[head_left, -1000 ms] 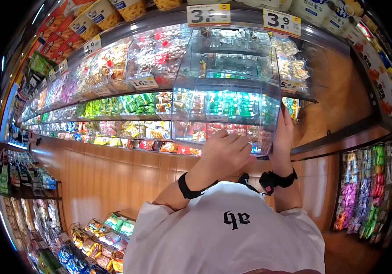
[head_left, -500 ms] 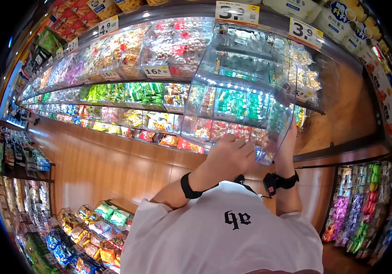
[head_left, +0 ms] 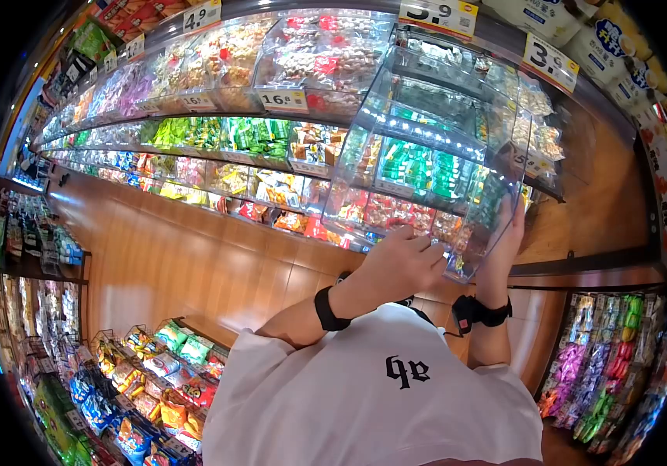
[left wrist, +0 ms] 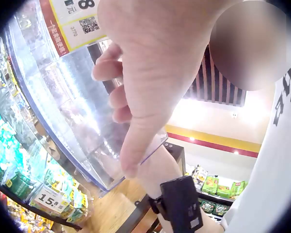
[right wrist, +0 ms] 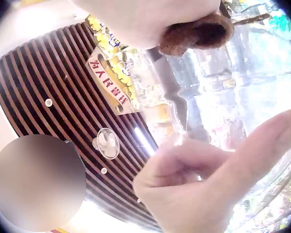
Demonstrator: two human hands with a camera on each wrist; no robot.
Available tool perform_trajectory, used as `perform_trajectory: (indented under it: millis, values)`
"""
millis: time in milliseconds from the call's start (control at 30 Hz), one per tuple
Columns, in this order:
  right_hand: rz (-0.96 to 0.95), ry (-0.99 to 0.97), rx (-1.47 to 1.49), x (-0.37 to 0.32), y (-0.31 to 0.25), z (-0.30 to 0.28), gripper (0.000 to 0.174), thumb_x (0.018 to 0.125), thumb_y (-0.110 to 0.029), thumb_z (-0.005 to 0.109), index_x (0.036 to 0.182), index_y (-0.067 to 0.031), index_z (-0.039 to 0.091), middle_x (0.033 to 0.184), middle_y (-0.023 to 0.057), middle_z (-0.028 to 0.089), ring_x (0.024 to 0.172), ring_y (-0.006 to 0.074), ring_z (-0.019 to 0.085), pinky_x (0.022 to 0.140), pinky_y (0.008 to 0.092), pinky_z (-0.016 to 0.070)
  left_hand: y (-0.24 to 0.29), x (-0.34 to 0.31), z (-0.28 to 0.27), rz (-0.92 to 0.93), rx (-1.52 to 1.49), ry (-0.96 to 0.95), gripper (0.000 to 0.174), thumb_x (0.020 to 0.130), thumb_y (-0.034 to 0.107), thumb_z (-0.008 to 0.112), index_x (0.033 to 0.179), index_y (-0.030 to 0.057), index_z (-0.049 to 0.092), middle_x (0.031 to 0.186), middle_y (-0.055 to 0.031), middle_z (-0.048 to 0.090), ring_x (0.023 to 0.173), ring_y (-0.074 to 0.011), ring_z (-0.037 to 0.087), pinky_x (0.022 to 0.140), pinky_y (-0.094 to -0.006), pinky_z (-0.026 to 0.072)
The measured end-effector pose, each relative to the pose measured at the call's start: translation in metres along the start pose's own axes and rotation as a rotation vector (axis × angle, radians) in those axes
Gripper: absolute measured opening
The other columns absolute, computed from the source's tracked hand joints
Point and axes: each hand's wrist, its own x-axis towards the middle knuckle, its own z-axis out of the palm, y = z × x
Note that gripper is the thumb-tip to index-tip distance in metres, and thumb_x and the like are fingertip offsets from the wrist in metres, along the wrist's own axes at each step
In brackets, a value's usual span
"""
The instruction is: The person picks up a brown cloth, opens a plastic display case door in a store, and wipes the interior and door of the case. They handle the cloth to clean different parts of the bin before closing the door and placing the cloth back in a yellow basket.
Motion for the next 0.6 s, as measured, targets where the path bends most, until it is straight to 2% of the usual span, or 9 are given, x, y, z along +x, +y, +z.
perform_trajectory:
  millis: [33,67,200,300,367,433,467,567,600]
  values:
    - [-0.02,0.005,0.034,-0.002,-0.002,0.001,0.042,0.113,-0.019,0.048,0.151,-0.0003,0.049,0.142,0.0074,0.06,0.119,0.0142,0.061,0.1,0.0291,0.0505,0.0,0.0,0.0,-0.002,0.002,0.012,0.012,0.069,0.015,0.069,0.067,0.0129,0.058,0.073,0.0001,0.052,0.073,-0.0161,0.06,0.066,-0.0326,0.0473]
    - [-0.142,0.012,0.052,-0.004,-0.015,0.005,0.042,0.113,-0.019,0.048,0.151,-0.0001,0.048,0.142,0.008,0.06,0.12,0.0133,0.061,0.102,0.0286,0.0497,0.001,-0.001,0.0,-0.003,0.002,0.021,0.012,0.069,0.015,0.069,0.067,0.0129,0.058,0.073,0.0001,0.052,0.073,-0.016,0.06,0.065,-0.0324,0.0471]
    - [-0.259,-0.06,0.216,0.01,-0.038,0.016,0.039,0.111,-0.02,0.054,0.146,-0.0035,0.056,0.137,0.0075,0.062,0.118,0.0128,0.061,0.099,0.0294,0.0492,0.0,-0.002,0.001,-0.002,-0.005,0.052,0.01,0.07,0.014,0.068,0.067,0.0128,0.058,0.074,-0.0001,0.053,0.073,-0.016,0.06,0.065,-0.0322,0.0472]
    - [-0.244,0.031,0.07,0.026,-0.027,0.015,0.042,0.113,-0.021,0.05,0.15,-0.0006,0.05,0.134,0.0075,0.064,0.115,0.0115,0.062,0.097,0.0284,0.0504,0.001,-0.006,0.003,0.0,0.007,0.037,0.012,0.071,0.018,0.069,0.07,0.0132,0.057,0.075,0.0003,0.053,0.073,-0.0156,0.059,0.067,-0.0332,0.0464]
    - [-0.171,0.039,-0.07,0.022,-0.014,0.008,0.041,0.112,-0.023,0.053,0.147,-0.002,0.052,0.128,0.0061,0.066,0.108,0.012,0.063,0.092,0.0285,0.0517,0.0,-0.007,0.006,0.004,0.022,0.029,0.02,0.072,0.026,0.071,0.074,0.014,0.055,0.075,0.0012,0.051,0.071,-0.0147,0.058,0.069,-0.0337,0.0441]
    - [-0.146,0.036,-0.161,0.008,0.001,0.001,0.04,0.111,-0.024,0.053,0.146,-0.0031,0.052,0.126,0.0056,0.066,0.106,0.0129,0.065,0.091,0.0289,0.0524,0.0,-0.008,0.008,0.006,0.053,0.026,0.018,0.072,0.023,0.071,0.072,0.0145,0.055,0.075,0.0013,0.05,0.072,-0.0144,0.057,0.069,-0.033,0.0436]
    - [-0.025,0.066,-0.112,-0.008,-0.005,0.005,0.041,0.112,-0.03,0.05,0.145,-0.0053,0.052,0.123,0.0053,0.066,0.106,0.0147,0.066,0.092,0.0303,0.0536,0.0,-0.01,0.008,0.008,0.067,0.02,0.018,0.071,0.022,0.071,0.071,0.0147,0.055,0.074,0.0013,0.05,0.072,-0.0143,0.057,0.069,-0.0326,0.0433]
    - [0.084,-0.138,0.281,-0.031,-0.005,-0.008,0.046,0.113,-0.037,0.046,0.147,-0.0062,0.049,0.124,0.0053,0.064,0.109,0.0162,0.066,0.094,0.0328,0.0547,0.0,-0.008,0.007,0.014,0.08,0.046,0.017,0.071,0.02,0.07,0.069,0.0152,0.054,0.074,0.0013,0.049,0.072,-0.0145,0.056,0.068,-0.0321,0.0429]
    - [0.089,-0.159,0.244,-0.036,-0.005,-0.011,0.049,0.113,-0.04,0.045,0.148,-0.0056,0.047,0.127,0.0059,0.064,0.111,0.017,0.066,0.096,0.0332,0.054,-0.001,-0.007,0.006,0.022,0.079,0.047,0.017,0.071,0.02,0.07,0.069,0.0152,0.054,0.073,0.0012,0.049,0.072,-0.0146,0.056,0.068,-0.032,0.0428]
